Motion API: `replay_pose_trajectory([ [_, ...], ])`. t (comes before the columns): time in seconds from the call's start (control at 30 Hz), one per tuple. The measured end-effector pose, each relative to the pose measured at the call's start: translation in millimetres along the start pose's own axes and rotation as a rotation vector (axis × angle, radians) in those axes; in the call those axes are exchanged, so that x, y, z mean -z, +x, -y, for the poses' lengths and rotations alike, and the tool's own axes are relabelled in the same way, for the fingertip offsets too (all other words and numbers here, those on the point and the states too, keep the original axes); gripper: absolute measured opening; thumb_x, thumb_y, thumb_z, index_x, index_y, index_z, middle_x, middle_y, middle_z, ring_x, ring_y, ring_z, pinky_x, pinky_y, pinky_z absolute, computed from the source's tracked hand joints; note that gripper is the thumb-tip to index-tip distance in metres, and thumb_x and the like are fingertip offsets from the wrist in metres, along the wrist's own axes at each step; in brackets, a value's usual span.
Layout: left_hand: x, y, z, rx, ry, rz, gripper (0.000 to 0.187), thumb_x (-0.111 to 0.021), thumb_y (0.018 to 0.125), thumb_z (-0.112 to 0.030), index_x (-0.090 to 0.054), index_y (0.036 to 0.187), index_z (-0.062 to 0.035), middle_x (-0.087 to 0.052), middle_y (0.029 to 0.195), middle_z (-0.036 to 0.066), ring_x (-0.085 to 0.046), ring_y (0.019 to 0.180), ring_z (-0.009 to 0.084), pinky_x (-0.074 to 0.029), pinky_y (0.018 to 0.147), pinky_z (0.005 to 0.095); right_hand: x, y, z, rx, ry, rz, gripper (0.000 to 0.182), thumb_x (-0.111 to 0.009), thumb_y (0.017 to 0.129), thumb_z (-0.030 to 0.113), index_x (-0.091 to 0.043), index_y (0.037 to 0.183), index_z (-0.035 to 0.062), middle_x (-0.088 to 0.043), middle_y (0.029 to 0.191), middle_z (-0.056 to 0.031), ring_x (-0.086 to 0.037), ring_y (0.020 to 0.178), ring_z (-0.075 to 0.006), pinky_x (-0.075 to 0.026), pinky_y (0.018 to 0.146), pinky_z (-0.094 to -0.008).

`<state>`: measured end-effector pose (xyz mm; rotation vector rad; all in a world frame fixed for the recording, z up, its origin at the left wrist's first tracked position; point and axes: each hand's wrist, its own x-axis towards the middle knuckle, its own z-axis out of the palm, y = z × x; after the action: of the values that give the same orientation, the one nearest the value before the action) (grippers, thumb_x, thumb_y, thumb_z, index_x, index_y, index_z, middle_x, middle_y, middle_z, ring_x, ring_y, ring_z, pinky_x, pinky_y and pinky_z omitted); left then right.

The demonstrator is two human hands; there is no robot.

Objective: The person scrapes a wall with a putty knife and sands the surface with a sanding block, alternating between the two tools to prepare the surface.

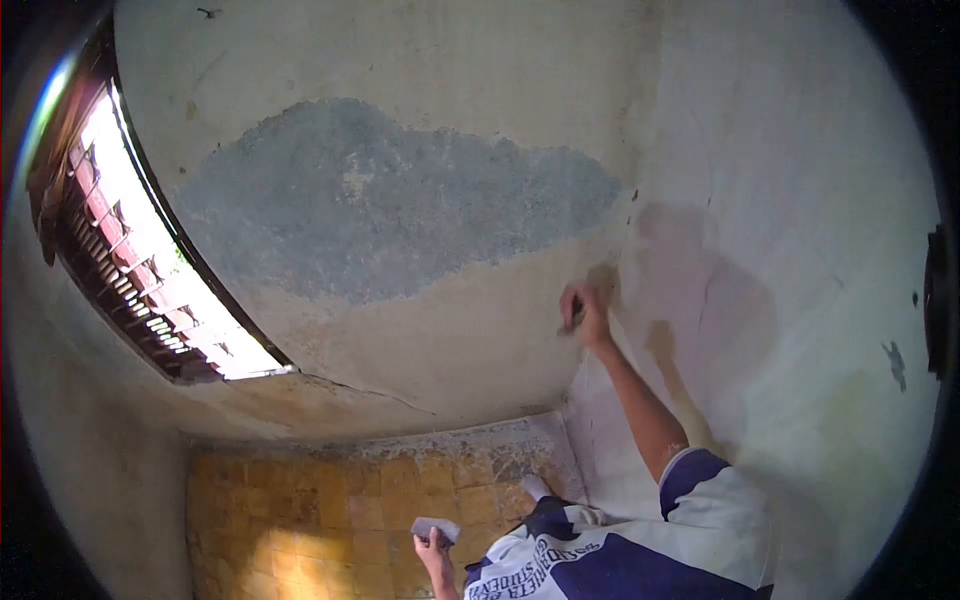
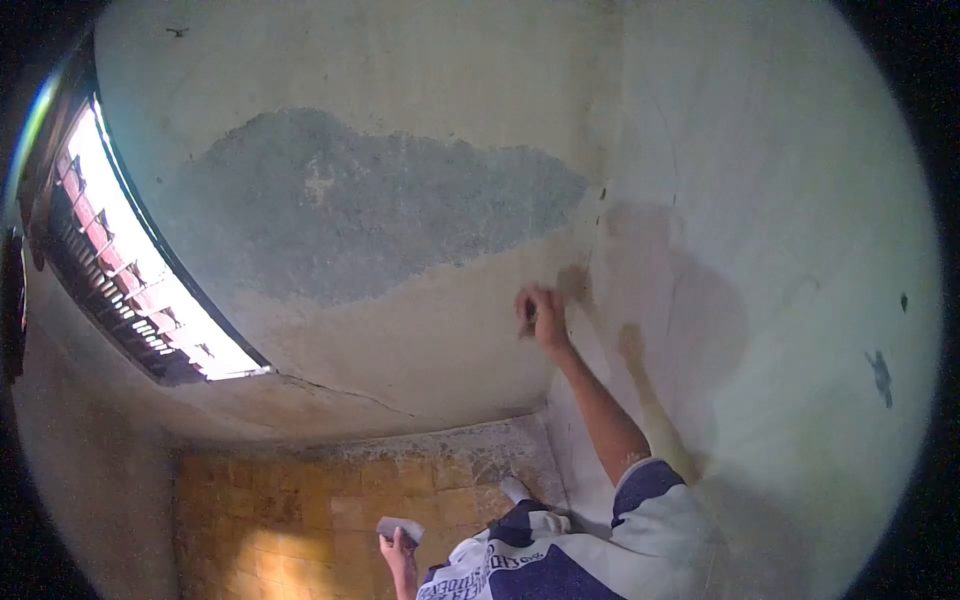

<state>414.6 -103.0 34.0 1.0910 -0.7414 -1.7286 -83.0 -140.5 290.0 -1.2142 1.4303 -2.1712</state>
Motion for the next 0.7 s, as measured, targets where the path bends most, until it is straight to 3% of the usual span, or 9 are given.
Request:
replay_pose_trajectory([
  [0.17, -22.3, -4.5, 10.6, -0.100, -0.069, -0.125, 0.029, -0.059, 0.089, -0.012, -0.046, 0.114, -0.0081, -0.056, 0.094, 0.003, -0.059, 0.080, 0.0145, -0.051, 0.064, 0.0291, -9.2, 93.6, 104.7, 0.504, 0.047, 0.090, 0.051, -0.035, 0.091, 0.037, -0.040, 0.052, 0.0052, -0.043, 0.049, -0.0072, -0.039, 0.042, -0.0177, -0.032, 0.043, -0.0296],
  [0.27, -19.0, 2.5, 18.9, -0.084, -0.061, -0.191, 0.031, -0.059, 0.089, -0.012, -0.044, 0.116, -0.0087, -0.057, 0.096, 0.004, -0.059, 0.081, 0.0141, -0.050, 0.064, 0.0288, -2.9, 123.2, 37.9, 0.689, 0.218, 0.077, 0.045, -0.038, 0.091, 0.030, -0.041, 0.054, 0.0040, -0.046, 0.052, -0.0049, -0.039, 0.045, -0.0130, -0.030, 0.043, -0.0289],
  [0.37, -31.8, -1.3, 8.4, -0.169, -0.043, -0.241, 0.037, -0.059, 0.089, -0.012, -0.041, 0.121, -0.0089, -0.057, 0.097, 0.004, -0.060, 0.079, 0.0152, -0.051, 0.063, 0.0303, 13.9, 147.9, -125.1, 0.280, 0.063, -0.104, 0.044, -0.038, 0.091, 0.029, -0.040, 0.054, 0.0048, -0.046, 0.051, -0.0048, -0.039, 0.043, -0.0149, -0.030, 0.042, -0.0289],
  [0.47, -43.0, -11.6, -3.2, -0.157, -0.060, -0.333, 0.042, -0.059, 0.088, -0.013, -0.039, 0.125, -0.0057, -0.057, 0.099, 0.006, -0.060, 0.081, 0.0165, -0.051, 0.066, 0.0300, 5.0, 110.0, -92.9, 0.383, -0.123, -0.027, 0.043, -0.040, 0.091, 0.028, -0.040, 0.054, 0.0058, -0.044, 0.049, -0.0037, -0.039, 0.042, -0.0149, -0.032, 0.041, -0.0279],
  [0.57, -43.3, -19.2, 6.6, -0.185, -0.072, -0.417, 0.043, -0.059, 0.089, -0.013, -0.039, 0.126, -0.0061, -0.057, 0.100, 0.007, -0.060, 0.083, 0.0172, -0.052, 0.067, 0.0302, -8.1, 111.8, -20.3, 0.771, 0.029, -0.095, 0.053, -0.035, 0.091, 0.040, -0.033, 0.051, 0.0067, -0.043, 0.047, -0.0052, -0.041, 0.042, -0.0153, -0.034, 0.043, -0.0270],
  [0.67, -70.5, -23.7, 6.6, -0.120, -0.094, -0.460, 0.042, -0.058, 0.090, -0.012, -0.039, 0.126, -0.0060, -0.056, 0.101, 0.007, -0.059, 0.086, 0.0171, -0.051, 0.068, 0.0308, -1.5, 127.0, -83.9, 0.634, -0.172, -0.199, 0.053, -0.034, 0.092, 0.041, -0.034, 0.051, 0.0070, -0.045, 0.049, -0.0059, -0.041, 0.043, -0.0152, -0.035, 0.043, -0.0276],
  [0.7, -73.5, -21.2, 10.9, -0.118, -0.104, -0.462, 0.042, -0.057, 0.090, -0.012, -0.039, 0.126, -0.0059, -0.056, 0.101, 0.007, -0.059, 0.086, 0.0171, -0.051, 0.069, 0.0308, -4.3, 124.1, -80.4, 0.656, -0.167, -0.149, 0.053, -0.034, 0.092, 0.041, -0.035, 0.052, 0.0069, -0.045, 0.050, -0.0060, -0.041, 0.043, -0.0151, -0.035, 0.043, -0.0276],
])
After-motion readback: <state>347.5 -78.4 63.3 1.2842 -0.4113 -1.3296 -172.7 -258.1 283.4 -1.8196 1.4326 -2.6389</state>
